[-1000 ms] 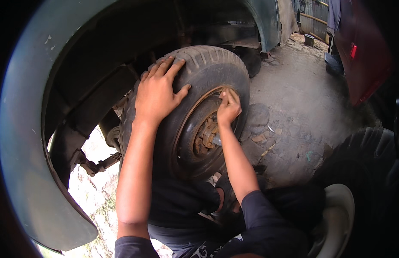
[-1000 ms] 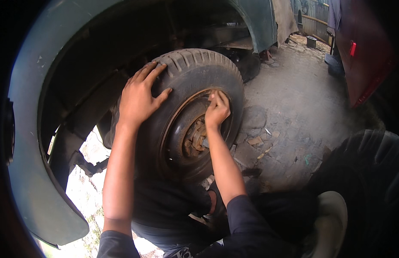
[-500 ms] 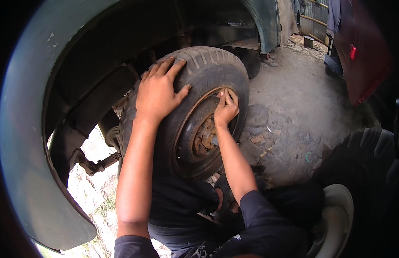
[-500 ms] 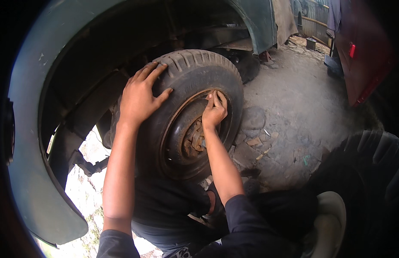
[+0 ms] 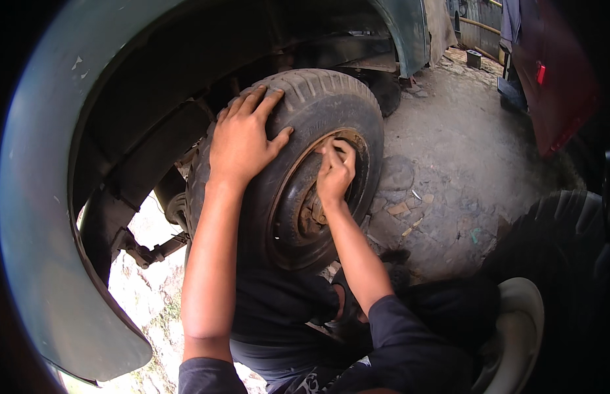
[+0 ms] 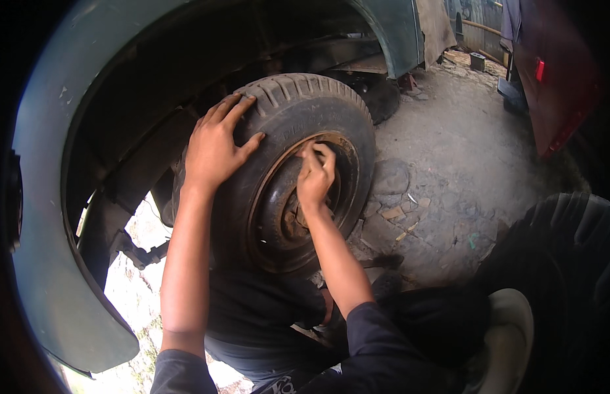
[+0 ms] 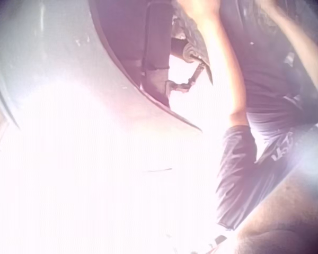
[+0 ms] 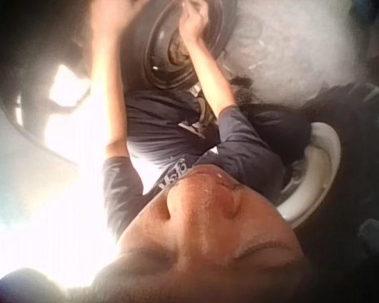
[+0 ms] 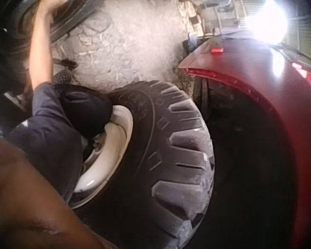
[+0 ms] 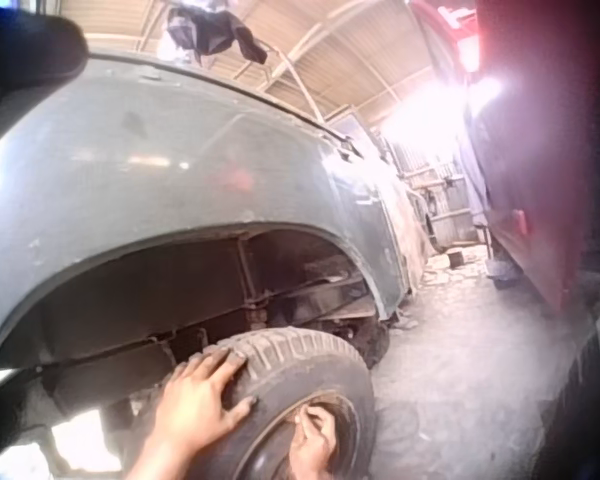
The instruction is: The person crouches by a vehicle wheel and uses hands to manipulate a small metal cotter pin into the wheel hub. The person repeatedly adjusts the pin and rotates the wheel to align the pin with the hub hole.
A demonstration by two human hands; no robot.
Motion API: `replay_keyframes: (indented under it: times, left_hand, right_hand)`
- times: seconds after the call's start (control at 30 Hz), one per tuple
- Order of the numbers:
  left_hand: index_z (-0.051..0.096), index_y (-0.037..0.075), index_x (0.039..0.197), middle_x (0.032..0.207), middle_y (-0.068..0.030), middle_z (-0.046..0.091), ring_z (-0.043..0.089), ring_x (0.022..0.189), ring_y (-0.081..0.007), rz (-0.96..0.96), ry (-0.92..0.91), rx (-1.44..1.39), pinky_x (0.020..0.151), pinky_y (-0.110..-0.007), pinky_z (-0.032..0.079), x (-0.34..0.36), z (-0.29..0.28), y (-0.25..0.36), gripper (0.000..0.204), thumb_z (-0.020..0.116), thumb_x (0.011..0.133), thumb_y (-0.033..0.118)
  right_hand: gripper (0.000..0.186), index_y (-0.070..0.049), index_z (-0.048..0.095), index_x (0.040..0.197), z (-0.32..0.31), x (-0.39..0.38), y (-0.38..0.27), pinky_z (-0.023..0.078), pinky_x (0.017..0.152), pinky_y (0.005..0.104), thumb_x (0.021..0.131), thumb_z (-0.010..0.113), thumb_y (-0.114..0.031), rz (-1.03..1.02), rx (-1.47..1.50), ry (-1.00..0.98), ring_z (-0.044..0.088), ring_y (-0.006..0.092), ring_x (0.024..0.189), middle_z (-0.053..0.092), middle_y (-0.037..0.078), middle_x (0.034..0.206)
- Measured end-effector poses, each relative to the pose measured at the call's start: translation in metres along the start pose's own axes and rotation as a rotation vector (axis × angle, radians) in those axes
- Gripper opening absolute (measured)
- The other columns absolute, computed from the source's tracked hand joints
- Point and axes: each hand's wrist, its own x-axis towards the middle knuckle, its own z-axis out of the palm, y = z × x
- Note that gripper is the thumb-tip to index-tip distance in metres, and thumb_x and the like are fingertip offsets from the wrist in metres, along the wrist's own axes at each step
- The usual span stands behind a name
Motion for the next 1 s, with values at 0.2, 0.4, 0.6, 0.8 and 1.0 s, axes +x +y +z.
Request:
replay_keyframes:
  times: [0.2,0.4,0.6,0.8,1.0]
  left_hand:
    - [0.067,0.016,0.15,0.157,-0.0157,0.064,0.059,0.145,-0.0375,0.008,0.005,0.02,0.122,-0.05,0.047,0.002,-0.003,0.004,0.069,0.085,0.087,0.036]
    - [0.067,0.017,0.151,0.156,-0.016,0.064,0.059,0.145,-0.0375,0.003,0.007,0.014,0.122,-0.05,0.047,0.001,-0.003,-0.001,0.07,0.085,0.086,0.036]
    - [0.067,0.018,0.151,0.156,-0.015,0.064,0.059,0.145,-0.0371,0.006,0.007,-0.016,0.123,-0.05,0.047,0.002,0.0,0.005,0.07,0.086,0.085,0.037]
    - [0.068,0.019,0.151,0.157,-0.0144,0.063,0.059,0.146,-0.0364,-0.005,0.007,0.022,0.123,-0.052,0.046,0.003,-0.003,0.0,0.07,0.086,0.086,0.037]
    - [0.067,0.02,0.152,0.156,-0.0143,0.064,0.06,0.144,-0.0369,0.025,0.031,0.01,0.121,-0.05,0.048,-0.001,0.002,0.001,0.07,0.086,0.087,0.039]
  right_hand:
    - [0.029,0.003,0.081,0.125,-0.006,-0.011,-0.017,0.065,0.08,0.0374,0.097,0.076,0.008,-0.004,0.025,-0.019,0.078,0.0281,0.095,0.068,0.019,0.128]
    - [0.035,-0.001,0.08,0.131,-0.006,-0.033,-0.045,0.062,0.075,0.0353,0.097,0.079,0.006,-0.028,0.094,-0.081,0.074,0.0233,0.085,0.07,0.016,0.131]
    - [0.04,-0.001,0.079,0.134,-0.006,-0.027,-0.041,0.06,0.071,0.0387,0.095,0.079,0.008,-0.029,0.03,-0.066,0.067,0.0222,0.079,0.066,0.012,0.094]
    - [0.041,0.001,0.079,0.132,-0.008,-0.021,-0.047,0.058,0.071,0.0389,0.093,0.073,0.013,-0.009,-0.074,-0.104,0.068,0.0255,0.076,0.065,0.013,0.086]
    - [0.031,0.0,0.08,0.13,-0.031,-0.095,-0.077,0.057,0.072,0.0386,0.101,0.071,0.006,0.022,0.108,-0.189,0.068,0.0241,0.077,0.068,0.012,0.086]
